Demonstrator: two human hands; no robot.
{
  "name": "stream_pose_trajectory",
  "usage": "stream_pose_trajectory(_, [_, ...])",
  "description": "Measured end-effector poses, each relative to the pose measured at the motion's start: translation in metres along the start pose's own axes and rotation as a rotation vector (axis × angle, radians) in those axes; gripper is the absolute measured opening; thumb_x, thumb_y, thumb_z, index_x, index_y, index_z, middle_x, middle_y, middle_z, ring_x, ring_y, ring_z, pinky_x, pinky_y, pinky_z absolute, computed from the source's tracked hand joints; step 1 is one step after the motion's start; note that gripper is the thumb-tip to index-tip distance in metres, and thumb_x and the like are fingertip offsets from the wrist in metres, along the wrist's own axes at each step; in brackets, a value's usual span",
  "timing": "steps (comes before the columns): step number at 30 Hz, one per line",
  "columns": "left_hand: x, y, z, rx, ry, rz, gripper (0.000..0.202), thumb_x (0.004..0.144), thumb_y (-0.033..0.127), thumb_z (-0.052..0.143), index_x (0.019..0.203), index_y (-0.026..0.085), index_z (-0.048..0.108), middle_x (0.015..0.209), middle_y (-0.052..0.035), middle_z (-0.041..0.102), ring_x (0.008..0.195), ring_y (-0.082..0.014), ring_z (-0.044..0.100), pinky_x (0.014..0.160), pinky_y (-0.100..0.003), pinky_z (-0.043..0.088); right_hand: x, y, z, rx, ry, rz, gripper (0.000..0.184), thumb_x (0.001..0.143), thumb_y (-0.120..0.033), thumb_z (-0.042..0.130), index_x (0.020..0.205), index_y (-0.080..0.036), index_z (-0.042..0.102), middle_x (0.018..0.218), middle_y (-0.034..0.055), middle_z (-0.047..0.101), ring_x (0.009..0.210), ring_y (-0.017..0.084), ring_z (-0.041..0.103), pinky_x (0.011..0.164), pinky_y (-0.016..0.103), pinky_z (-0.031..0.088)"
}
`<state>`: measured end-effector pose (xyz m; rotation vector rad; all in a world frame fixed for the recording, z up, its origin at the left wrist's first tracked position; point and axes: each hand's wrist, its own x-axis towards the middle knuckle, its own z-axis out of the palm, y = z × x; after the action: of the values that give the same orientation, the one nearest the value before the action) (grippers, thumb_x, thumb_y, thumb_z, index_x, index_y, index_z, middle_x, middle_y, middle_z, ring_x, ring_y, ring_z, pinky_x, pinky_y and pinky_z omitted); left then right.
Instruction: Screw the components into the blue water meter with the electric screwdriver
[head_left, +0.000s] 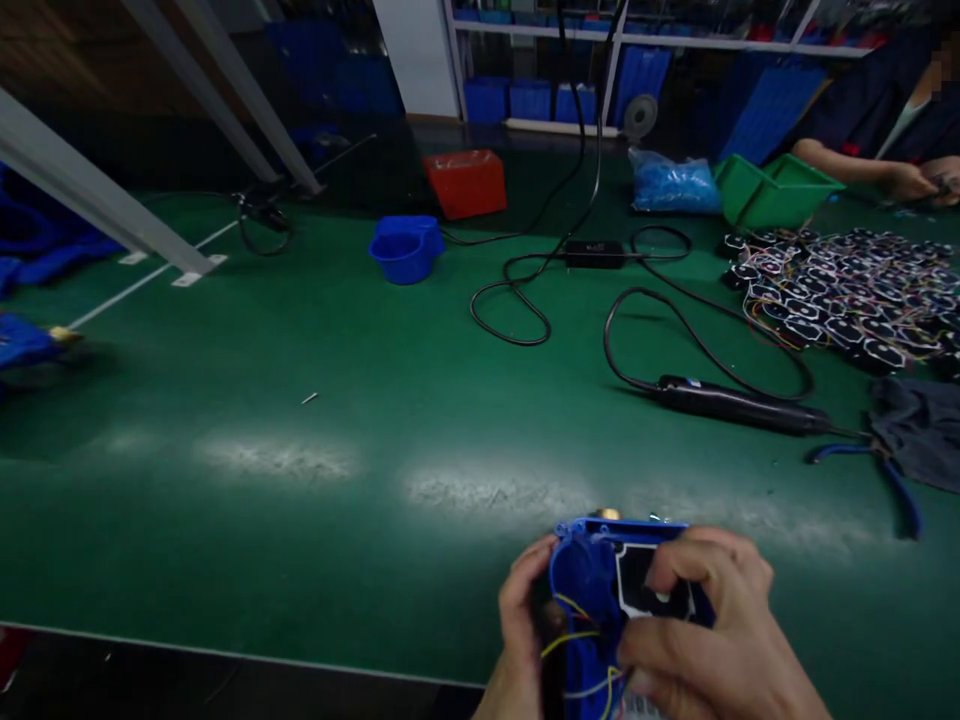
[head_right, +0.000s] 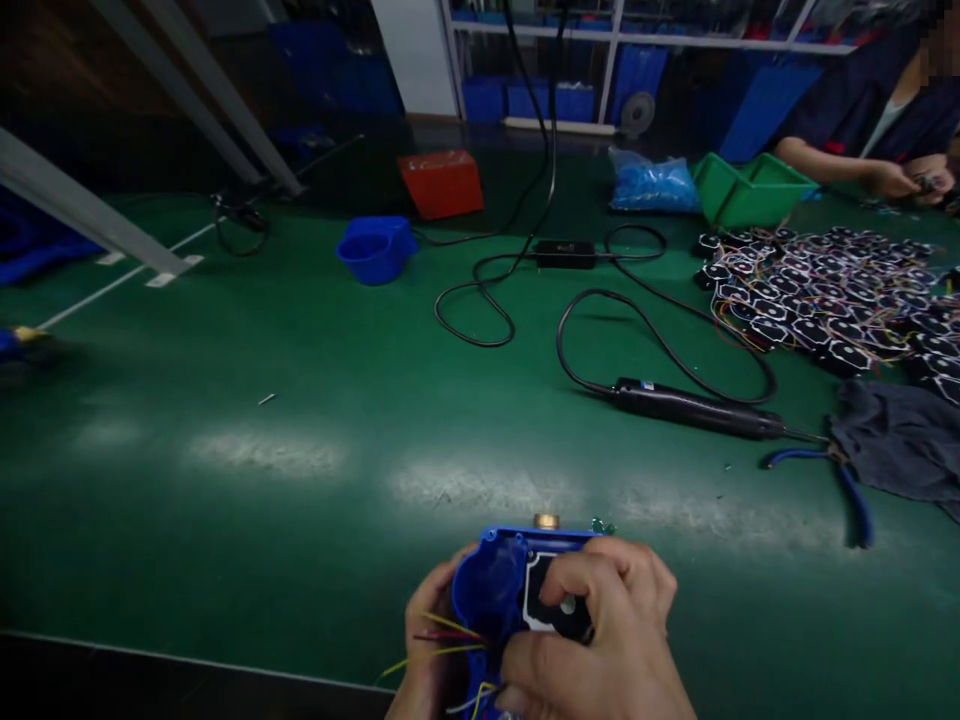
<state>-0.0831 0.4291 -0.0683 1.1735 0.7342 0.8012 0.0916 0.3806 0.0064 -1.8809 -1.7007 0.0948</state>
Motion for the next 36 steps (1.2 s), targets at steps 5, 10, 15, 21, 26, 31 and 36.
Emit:
stream_pose_trajectory(5, [0.007, 0.013, -0.004, -0.109, -0.127, 0.012, 0.097, 0.051, 0.045, 0.084, 0.132, 0.028, 0.033, 0.142, -0.0108, 0.031, 0.128, -0.0458, 0.031, 0.105, -0.06, 0.032, 0.004, 0.003, -0.018, 0.075, -0.121, -0.176, 0.016, 0.084, -0.042, 0.061, 0.099, -0.039, 0.063, 0.11, 0.0055, 0.038, 0.098, 0.032, 0.037, 0.078, 0.045, 0.035])
stream_pose_trajectory(10, [0.013, 0.036, 0.0, -0.201, -0.28, -0.006, 0.096, 0.064, 0.053, 0.077, 0.138, 0.028, 0.02, 0.139, -0.0152, 0.034, 0.122, -0.0429, 0.042, 0.101, -0.057, 0.038, 0.004, 0.0, -0.026, 0.292, 0.07, 0.209, 0.037, 0.091, -0.046, 0.052, 0.126, -0.038, 0.045, 0.132, 0.005, 0.033, 0.121, 0.031, 0.033, 0.094, 0.048, 0.033])
stream_pose_trajectory(15, [0.01, 0.045, 0.008, -0.186, -0.351, 0.029, 0.09, 0.077, 0.056, 0.066, 0.136, 0.027, 0.004, 0.132, -0.0176, 0.04, 0.118, -0.0378, 0.047, 0.096, -0.052, 0.043, 0.017, 0.002, -0.017, 1.085, -0.203, 0.811, 0.085, 0.07, -0.04, 0.074, 0.135, -0.033, 0.021, 0.12, 0.0086, 0.048, 0.099, 0.027, 0.055, 0.083, 0.043, 0.046])
stream_pose_trajectory(21, [0.007, 0.052, 0.019, -0.14, -0.256, 0.071, 0.084, 0.074, 0.054, 0.067, 0.131, 0.027, 0.012, 0.138, -0.0152, 0.031, 0.12, -0.0345, 0.045, 0.097, -0.046, 0.043, 0.035, 0.006, -0.024, 1.22, -0.358, 0.758, 0.06, 0.052, -0.031, 0.082, 0.096, -0.014, 0.046, 0.081, 0.0025, 0.059, 0.072, 0.016, 0.052, 0.066, 0.025, 0.041])
stream_pose_trajectory(26, [0.005, 0.051, 0.018, -0.095, -0.203, 0.118, 0.083, 0.072, 0.054, 0.066, 0.132, 0.028, 0.015, 0.141, -0.0125, 0.022, 0.124, -0.0338, 0.04, 0.102, -0.045, 0.038, 0.035, 0.009, -0.018, 1.212, -0.343, 0.677, 0.059, 0.051, -0.036, 0.083, 0.091, -0.015, 0.045, 0.076, -0.0005, 0.056, 0.067, 0.014, 0.052, 0.064, 0.024, 0.04])
stream_pose_trajectory(31, [0.015, 0.052, 0.021, -0.087, -0.188, 0.109, 0.08, 0.074, 0.052, 0.065, 0.133, 0.028, 0.016, 0.141, -0.0116, 0.022, 0.126, -0.0338, 0.037, 0.101, -0.044, 0.038, 0.033, 0.01, -0.021, 1.101, -0.309, 0.543, 0.07, 0.059, -0.052, 0.077, 0.105, -0.014, 0.041, 0.091, 0.0046, 0.057, 0.082, 0.018, 0.057, 0.075, 0.027, 0.046])
stream_pose_trajectory(36, [0.022, 0.055, 0.025, -0.129, -0.202, 0.034, 0.088, 0.07, 0.058, 0.067, 0.134, 0.027, 0.015, 0.144, -0.0121, 0.02, 0.128, -0.0345, 0.034, 0.104, -0.045, 0.035, 0.038, 0.066, -0.033, 0.671, -0.158, 0.397, 0.066, 0.09, -0.059, 0.041, 0.137, -0.016, 0.025, 0.13, 0.0145, 0.04, 0.113, 0.024, 0.048, 0.094, 0.039, 0.042])
